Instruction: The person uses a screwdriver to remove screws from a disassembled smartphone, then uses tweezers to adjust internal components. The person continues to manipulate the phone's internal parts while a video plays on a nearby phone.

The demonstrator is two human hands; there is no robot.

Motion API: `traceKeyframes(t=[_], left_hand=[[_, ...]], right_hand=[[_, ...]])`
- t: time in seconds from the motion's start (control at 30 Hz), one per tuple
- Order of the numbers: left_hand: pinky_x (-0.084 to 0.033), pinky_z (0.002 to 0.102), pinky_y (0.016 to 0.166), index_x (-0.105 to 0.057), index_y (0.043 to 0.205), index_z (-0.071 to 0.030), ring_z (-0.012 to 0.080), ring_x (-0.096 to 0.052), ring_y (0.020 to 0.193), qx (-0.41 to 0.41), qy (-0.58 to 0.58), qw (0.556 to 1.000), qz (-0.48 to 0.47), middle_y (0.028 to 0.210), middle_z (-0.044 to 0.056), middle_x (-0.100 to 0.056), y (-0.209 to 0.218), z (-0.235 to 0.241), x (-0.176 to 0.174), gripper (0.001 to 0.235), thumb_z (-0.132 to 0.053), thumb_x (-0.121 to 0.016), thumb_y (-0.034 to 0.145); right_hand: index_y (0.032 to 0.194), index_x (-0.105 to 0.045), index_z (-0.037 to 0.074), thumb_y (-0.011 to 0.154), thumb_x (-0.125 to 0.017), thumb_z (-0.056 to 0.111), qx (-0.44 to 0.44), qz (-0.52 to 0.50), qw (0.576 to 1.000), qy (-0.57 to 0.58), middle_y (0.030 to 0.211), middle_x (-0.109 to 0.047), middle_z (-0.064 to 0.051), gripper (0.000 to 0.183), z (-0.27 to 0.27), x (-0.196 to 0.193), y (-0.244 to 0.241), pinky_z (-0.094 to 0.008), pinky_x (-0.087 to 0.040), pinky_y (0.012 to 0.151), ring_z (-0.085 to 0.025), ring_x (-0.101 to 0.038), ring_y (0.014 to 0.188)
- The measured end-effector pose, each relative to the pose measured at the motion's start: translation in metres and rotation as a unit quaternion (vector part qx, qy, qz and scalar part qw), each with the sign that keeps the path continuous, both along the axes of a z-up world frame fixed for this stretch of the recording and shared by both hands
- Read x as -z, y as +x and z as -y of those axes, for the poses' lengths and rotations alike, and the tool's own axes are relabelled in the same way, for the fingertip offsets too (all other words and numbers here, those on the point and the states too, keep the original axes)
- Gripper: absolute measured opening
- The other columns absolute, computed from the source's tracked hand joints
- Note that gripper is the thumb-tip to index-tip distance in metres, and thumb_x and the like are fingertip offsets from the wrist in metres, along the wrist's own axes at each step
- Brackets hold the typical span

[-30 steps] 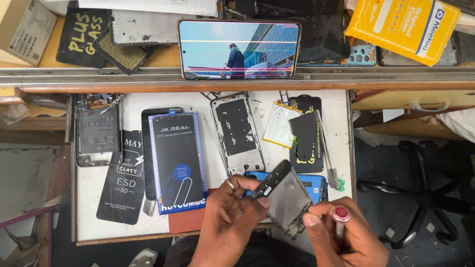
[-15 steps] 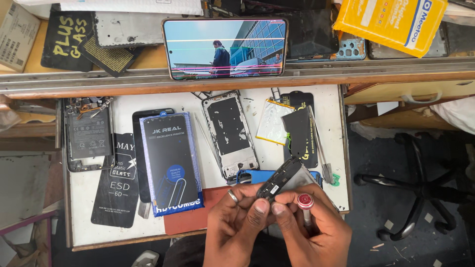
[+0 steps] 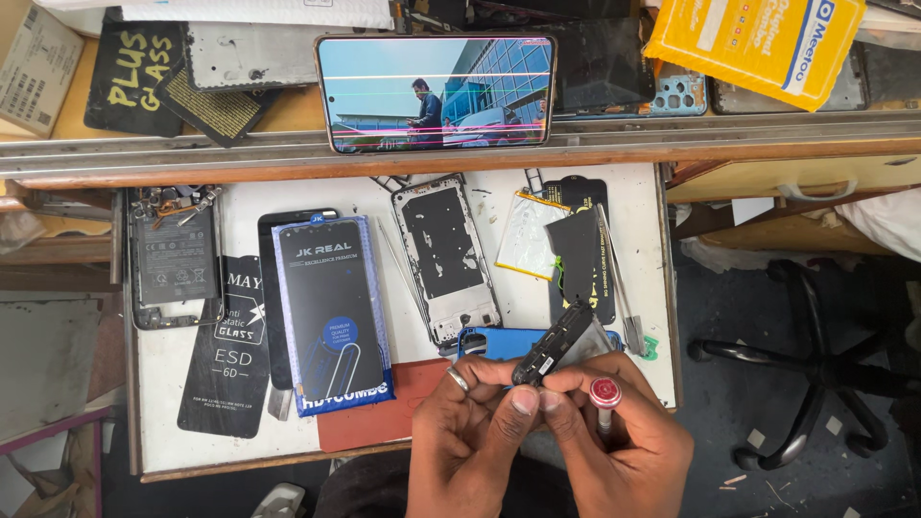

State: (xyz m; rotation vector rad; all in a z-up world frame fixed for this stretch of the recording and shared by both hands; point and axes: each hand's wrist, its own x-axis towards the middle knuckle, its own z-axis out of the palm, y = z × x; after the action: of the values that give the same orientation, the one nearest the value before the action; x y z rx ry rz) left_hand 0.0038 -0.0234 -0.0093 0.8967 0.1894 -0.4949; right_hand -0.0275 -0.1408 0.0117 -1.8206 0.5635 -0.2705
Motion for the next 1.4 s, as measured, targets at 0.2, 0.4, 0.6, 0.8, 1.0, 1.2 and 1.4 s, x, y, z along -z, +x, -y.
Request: traceKeyframes(t=[0.2,0.4,0.6,0.8,1.0,1.2,1.4], left_hand=[[-0.058,0.042,0.098,-0.063,0.108,0.009,0.0275,-0.073,0.112,-0.024,0.015,0.999,0.021,0.112,0.025,-0.075,-0.007,0.004,0.006,0.013,0.003,-0.063,0.096],[-0.056,0.040,0.102,-0.063,0.106,0.007,0.0277,-0.072,0.118,-0.012,0.022,1.000,0.001,0.115,0.023,-0.076,-0.009,0.002,0.004,0.012,0.003,-0.063,0.095],[-0.060,0.044,0.101,-0.066,0.103,0.005,0.0287,-0.074,0.116,-0.007,0.007,1.000,0.004,0.113,0.023,-0.076,-0.009,0.000,-0.004,0.009,0.002,-0.065,0.094],[-0.055,0.042,0.100,-0.067,0.102,0.004,0.0293,-0.074,0.120,0.021,0.048,0.998,0.035,0.117,0.024,-0.077,-0.005,-0.001,-0.006,0.008,0.001,-0.064,0.095],[-0.056,0.042,0.099,-0.067,0.102,0.003,0.0293,-0.075,0.119,0.032,0.066,0.997,0.032,0.117,0.025,-0.077,-0.004,-0.001,-0.009,0.009,0.000,-0.063,0.095],[-0.056,0.043,0.099,-0.067,0.103,0.004,0.0300,-0.075,0.119,0.021,0.054,0.997,0.045,0.119,0.026,-0.076,-0.004,-0.001,-0.010,0.010,0.000,-0.063,0.095],[-0.056,0.043,0.098,-0.067,0.103,0.003,0.0293,-0.075,0.119,0.037,0.072,0.995,0.063,0.119,0.024,-0.077,-0.003,-0.002,-0.011,0.009,-0.001,-0.063,0.097]], right_hand=[[0.091,-0.080,0.002,0.079,-0.079,0.000,-0.005,-0.067,0.995,-0.073,0.075,-0.068,-0.003,0.012,0.006,-0.006,-0.002,-0.019,-0.034,0.043,-0.002,-0.054,0.055],[0.086,-0.074,0.000,0.079,-0.081,-0.004,-0.042,-0.012,0.999,-0.006,0.078,-0.064,-0.004,0.011,0.020,-0.001,-0.001,-0.019,-0.031,0.050,-0.001,-0.046,0.061],[0.084,-0.070,-0.001,0.078,-0.080,-0.006,-0.070,-0.003,0.993,0.094,0.080,-0.069,-0.007,0.013,0.033,0.009,-0.004,-0.023,-0.038,0.055,-0.005,-0.051,0.065],[0.085,-0.075,-0.002,0.078,-0.081,-0.005,-0.078,-0.025,0.991,0.106,0.081,-0.071,-0.009,0.009,0.038,0.011,-0.005,-0.025,-0.042,0.059,-0.009,-0.056,0.070],[0.083,-0.075,-0.004,0.080,-0.079,-0.004,-0.073,-0.042,0.983,0.161,0.083,-0.073,-0.011,0.005,0.042,0.009,-0.004,-0.029,-0.051,0.066,-0.013,-0.063,0.076],[0.085,-0.075,-0.005,0.081,-0.079,-0.004,-0.087,-0.042,0.978,0.184,0.085,-0.072,-0.012,0.006,0.046,0.008,-0.002,-0.031,-0.051,0.068,-0.014,-0.063,0.078],[0.083,-0.075,-0.005,0.081,-0.079,-0.002,-0.087,-0.055,0.975,0.197,0.082,-0.073,-0.012,0.006,0.047,0.007,0.000,-0.031,-0.053,0.068,-0.015,-0.065,0.077]])
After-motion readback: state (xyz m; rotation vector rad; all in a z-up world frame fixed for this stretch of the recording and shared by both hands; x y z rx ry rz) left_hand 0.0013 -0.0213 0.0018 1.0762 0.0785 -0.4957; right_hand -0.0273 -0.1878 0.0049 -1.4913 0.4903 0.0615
